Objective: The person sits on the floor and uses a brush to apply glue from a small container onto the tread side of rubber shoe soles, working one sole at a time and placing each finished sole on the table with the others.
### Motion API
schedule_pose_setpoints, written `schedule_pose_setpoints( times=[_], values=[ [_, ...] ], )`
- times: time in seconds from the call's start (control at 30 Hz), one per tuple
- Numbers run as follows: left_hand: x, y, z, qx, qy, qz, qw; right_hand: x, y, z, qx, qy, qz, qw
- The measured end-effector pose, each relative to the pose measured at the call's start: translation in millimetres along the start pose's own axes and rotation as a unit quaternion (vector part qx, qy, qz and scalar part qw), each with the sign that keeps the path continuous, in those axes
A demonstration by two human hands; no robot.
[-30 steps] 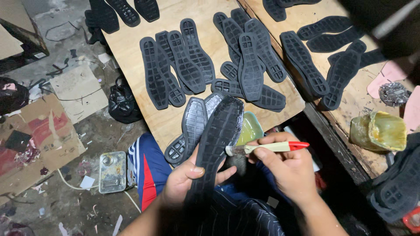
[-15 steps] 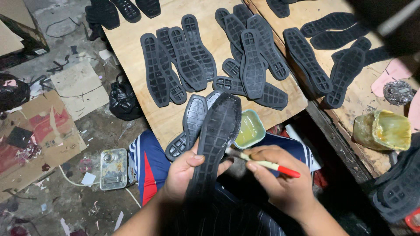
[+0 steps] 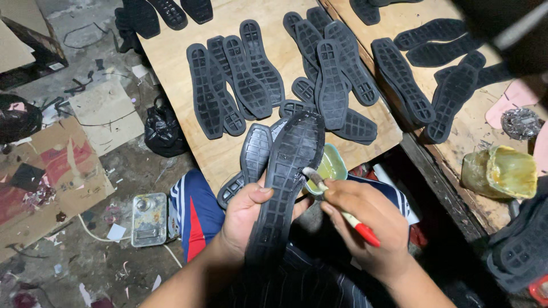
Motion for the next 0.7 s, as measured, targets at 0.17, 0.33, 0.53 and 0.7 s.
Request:
schedule_pose_setpoints(
  times=[0.17,0.33,0.53,0.7],
  values=[
    [13,1,0,-0.021,-0.112,-0.019,0.993,9,-1,14,0.035,-0.033,-0.123,0.991],
    [12,3,-3,-0.007,-0.100,-0.047,0.994,8,30,43,0.211,0.030,-0.139,0.967],
    [8,-1,-6,-0.007,-0.065,-0.031,0.997,9,43,42,0.182,0.087,-0.150,0.968],
    [9,-4,2,-0.033,-0.177,-0.021,0.983,18,38,34,0.166,0.039,-0.194,0.966]
  ],
)
Point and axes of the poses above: each hand's wrist, its own z-axis away from the middle knuckle, its own x-axis out of the palm, y = z × x, the point moved 9 cm from there along -z, towards the middle knuckle, and after that the axes turned 15 degrees about -x, right-handed, at the moved point
